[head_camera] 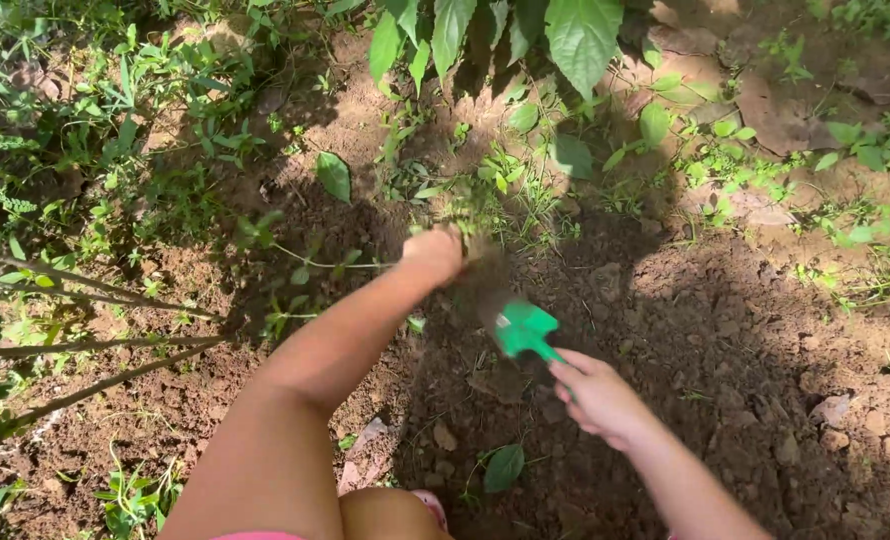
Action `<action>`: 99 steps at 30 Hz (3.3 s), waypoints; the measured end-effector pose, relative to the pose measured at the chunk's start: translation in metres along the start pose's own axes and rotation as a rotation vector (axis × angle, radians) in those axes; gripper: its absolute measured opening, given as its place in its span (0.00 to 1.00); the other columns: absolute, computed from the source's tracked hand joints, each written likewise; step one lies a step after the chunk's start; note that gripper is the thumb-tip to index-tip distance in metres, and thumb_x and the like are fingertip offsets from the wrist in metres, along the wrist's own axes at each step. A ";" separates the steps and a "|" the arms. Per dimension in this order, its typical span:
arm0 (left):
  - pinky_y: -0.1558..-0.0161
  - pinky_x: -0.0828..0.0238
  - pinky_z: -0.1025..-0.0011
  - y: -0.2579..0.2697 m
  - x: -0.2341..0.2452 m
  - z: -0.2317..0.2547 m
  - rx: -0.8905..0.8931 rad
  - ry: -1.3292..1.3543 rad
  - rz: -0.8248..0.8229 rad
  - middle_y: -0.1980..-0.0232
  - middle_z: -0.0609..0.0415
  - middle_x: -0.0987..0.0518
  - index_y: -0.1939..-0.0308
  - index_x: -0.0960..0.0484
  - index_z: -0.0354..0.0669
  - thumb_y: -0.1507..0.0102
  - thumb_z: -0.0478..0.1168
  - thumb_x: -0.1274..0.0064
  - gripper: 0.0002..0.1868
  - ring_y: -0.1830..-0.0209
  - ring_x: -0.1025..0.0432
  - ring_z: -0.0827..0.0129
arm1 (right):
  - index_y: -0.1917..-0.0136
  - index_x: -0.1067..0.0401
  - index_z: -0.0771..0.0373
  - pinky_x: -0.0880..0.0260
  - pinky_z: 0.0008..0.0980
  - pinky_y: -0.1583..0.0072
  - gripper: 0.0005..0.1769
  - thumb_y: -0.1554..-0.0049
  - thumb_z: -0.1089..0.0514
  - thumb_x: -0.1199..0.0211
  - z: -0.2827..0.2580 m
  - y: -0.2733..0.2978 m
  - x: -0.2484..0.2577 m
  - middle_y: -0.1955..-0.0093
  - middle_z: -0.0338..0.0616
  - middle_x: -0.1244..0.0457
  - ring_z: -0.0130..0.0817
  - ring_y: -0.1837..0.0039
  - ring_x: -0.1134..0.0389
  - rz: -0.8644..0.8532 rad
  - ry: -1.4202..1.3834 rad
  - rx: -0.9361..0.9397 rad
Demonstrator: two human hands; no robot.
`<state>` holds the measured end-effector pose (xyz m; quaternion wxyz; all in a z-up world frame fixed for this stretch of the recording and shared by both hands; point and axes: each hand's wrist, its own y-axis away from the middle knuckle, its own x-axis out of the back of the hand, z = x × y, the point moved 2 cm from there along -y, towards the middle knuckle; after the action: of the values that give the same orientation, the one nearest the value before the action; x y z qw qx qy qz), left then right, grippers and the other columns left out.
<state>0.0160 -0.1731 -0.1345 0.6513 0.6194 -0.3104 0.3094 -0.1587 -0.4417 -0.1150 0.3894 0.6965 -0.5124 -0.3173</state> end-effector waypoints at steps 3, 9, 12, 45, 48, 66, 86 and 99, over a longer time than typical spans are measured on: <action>0.60 0.18 0.63 -0.026 -0.041 0.013 -0.087 -0.127 0.097 0.40 0.37 0.31 0.28 0.48 0.31 0.31 0.47 0.61 0.33 0.52 0.23 0.54 | 0.25 0.36 0.53 0.59 0.26 0.74 0.28 0.37 0.51 0.44 0.002 -0.048 -0.049 0.68 0.34 0.44 0.21 0.76 0.54 0.010 -0.174 0.122; 0.58 0.22 0.63 -0.064 -0.069 -0.025 -0.116 -0.017 0.202 0.49 0.44 0.21 0.37 0.32 0.35 0.32 0.36 0.67 0.20 0.53 0.22 0.58 | 0.27 0.34 0.59 0.30 0.41 0.60 0.24 0.33 0.49 0.44 0.004 -0.017 -0.091 0.65 0.51 0.33 0.48 0.65 0.27 0.439 0.628 0.671; 0.56 0.19 0.62 -0.078 -0.078 -0.083 -0.071 0.019 0.071 0.53 0.43 0.18 0.42 0.26 0.37 0.29 0.36 0.70 0.18 0.59 0.20 0.60 | 0.27 0.39 0.70 0.26 0.46 0.64 0.29 0.38 0.53 0.45 -0.014 0.025 -0.113 0.62 0.54 0.34 0.52 0.67 0.29 0.497 1.113 0.828; 0.52 0.21 0.57 -0.053 0.004 0.061 -0.118 0.031 0.171 0.34 0.36 0.37 0.30 0.50 0.47 0.42 0.65 0.38 0.50 0.40 0.30 0.46 | 0.21 0.43 0.43 0.59 0.28 0.73 0.30 0.36 0.50 0.48 -0.045 -0.052 -0.042 0.70 0.33 0.47 0.23 0.76 0.54 0.100 -0.146 0.097; 0.51 0.23 0.55 -0.109 -0.045 0.054 -0.197 0.004 0.382 0.42 0.43 0.27 0.41 0.36 0.48 0.35 0.48 0.45 0.23 0.43 0.26 0.51 | 0.21 0.41 0.43 0.53 0.31 0.72 0.30 0.36 0.48 0.47 -0.030 -0.071 -0.035 0.70 0.36 0.44 0.27 0.75 0.50 0.170 0.030 0.140; 0.46 0.30 0.70 -0.022 -0.031 -0.138 0.059 1.581 0.541 0.37 0.47 0.23 0.27 0.35 0.38 0.25 0.38 0.69 0.22 0.49 0.26 0.73 | 0.26 0.46 0.78 0.24 0.45 0.65 0.36 0.46 0.67 0.47 -0.069 0.040 -0.128 0.58 0.65 0.34 0.53 0.65 0.27 0.402 1.203 0.883; 0.38 0.28 0.57 0.005 0.003 -0.206 0.225 0.762 0.294 0.37 0.39 0.24 0.26 0.37 0.46 0.33 0.33 0.64 0.29 0.40 0.25 0.53 | 0.26 0.35 0.40 0.28 0.44 0.50 0.26 0.38 0.44 0.45 -0.055 0.044 -0.034 0.60 0.53 0.29 0.48 0.56 0.26 0.364 0.798 0.365; 0.77 0.26 0.67 0.007 -0.006 -0.033 -0.187 0.162 0.132 0.65 0.47 0.24 0.27 0.39 0.56 0.39 0.24 0.62 0.37 0.74 0.26 0.62 | 0.24 0.36 0.46 0.60 0.27 0.72 0.27 0.36 0.52 0.47 -0.034 -0.030 -0.015 0.70 0.32 0.45 0.22 0.75 0.54 0.034 -0.061 0.044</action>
<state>0.0079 -0.1403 -0.1363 0.7074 0.5074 -0.3243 0.3701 -0.1203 -0.4143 -0.1240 0.3635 0.6861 -0.5425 -0.3206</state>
